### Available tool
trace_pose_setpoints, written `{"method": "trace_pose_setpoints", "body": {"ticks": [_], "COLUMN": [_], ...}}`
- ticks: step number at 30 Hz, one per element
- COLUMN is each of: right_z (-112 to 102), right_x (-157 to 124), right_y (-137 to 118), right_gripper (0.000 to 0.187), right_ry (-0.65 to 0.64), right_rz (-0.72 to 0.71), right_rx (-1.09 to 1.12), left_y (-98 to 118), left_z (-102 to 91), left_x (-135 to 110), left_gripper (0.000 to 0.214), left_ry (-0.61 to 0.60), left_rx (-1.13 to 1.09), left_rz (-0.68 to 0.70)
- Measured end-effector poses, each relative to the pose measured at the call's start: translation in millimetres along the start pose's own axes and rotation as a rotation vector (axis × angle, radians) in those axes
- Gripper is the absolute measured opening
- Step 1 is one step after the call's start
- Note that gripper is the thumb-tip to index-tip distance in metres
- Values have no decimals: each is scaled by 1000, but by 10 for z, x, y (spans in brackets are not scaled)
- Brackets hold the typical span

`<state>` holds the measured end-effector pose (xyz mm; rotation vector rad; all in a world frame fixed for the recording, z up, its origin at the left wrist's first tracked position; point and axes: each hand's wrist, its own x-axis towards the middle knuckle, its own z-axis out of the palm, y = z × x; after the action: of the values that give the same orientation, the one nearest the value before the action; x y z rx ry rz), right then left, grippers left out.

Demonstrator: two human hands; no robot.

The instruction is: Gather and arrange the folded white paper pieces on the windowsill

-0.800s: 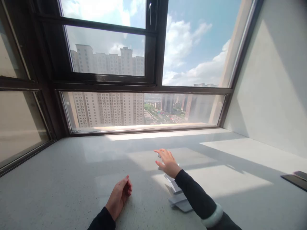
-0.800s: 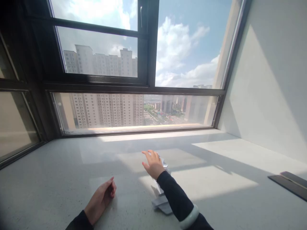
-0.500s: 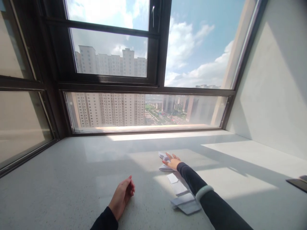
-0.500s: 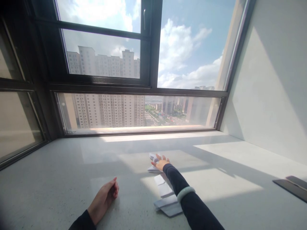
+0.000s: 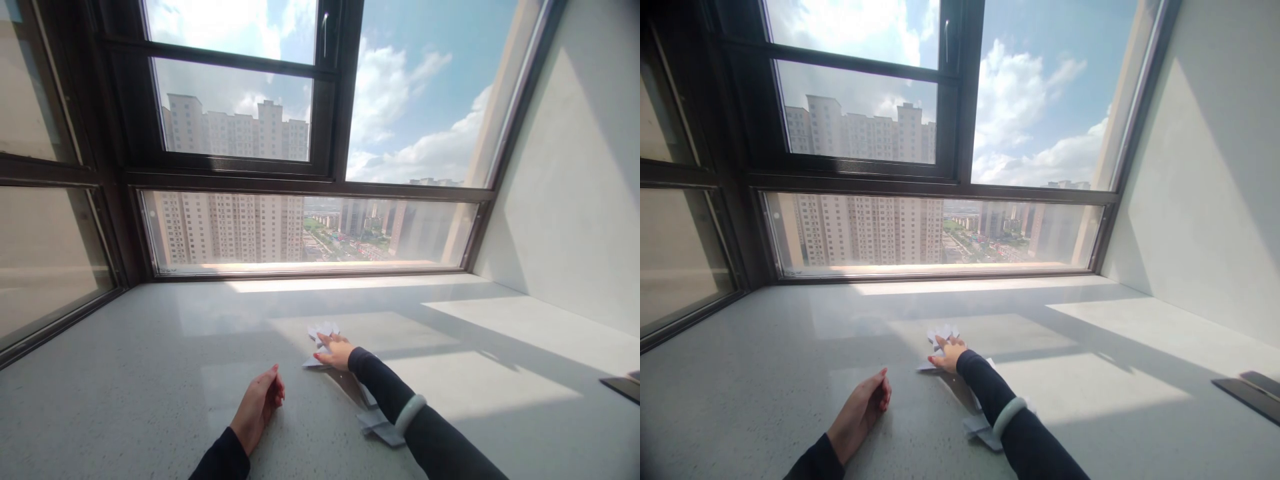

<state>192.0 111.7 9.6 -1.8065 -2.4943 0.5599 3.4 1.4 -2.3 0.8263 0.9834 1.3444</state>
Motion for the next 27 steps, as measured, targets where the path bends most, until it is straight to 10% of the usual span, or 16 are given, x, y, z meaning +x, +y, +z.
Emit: {"method": "trace_pose_setpoints", "body": {"ticks": [14, 20, 27], "right_z": [15, -305, -136], "right_x": [-577, -871, -1255], "right_y": [-782, -262, 630], "right_gripper": [53, 61, 69], "right_ry": [66, 126, 291], "right_rz": [-510, -322, 60], "right_rx": [287, 260, 213], "left_y": [227, 211, 179], "left_z": [-70, -80, -46], "left_x": [-109, -96, -105], "left_gripper": [38, 37, 39], "left_ry": [284, 295, 320], "left_rx": [351, 385, 369], "left_rz": [533, 519, 490]}}
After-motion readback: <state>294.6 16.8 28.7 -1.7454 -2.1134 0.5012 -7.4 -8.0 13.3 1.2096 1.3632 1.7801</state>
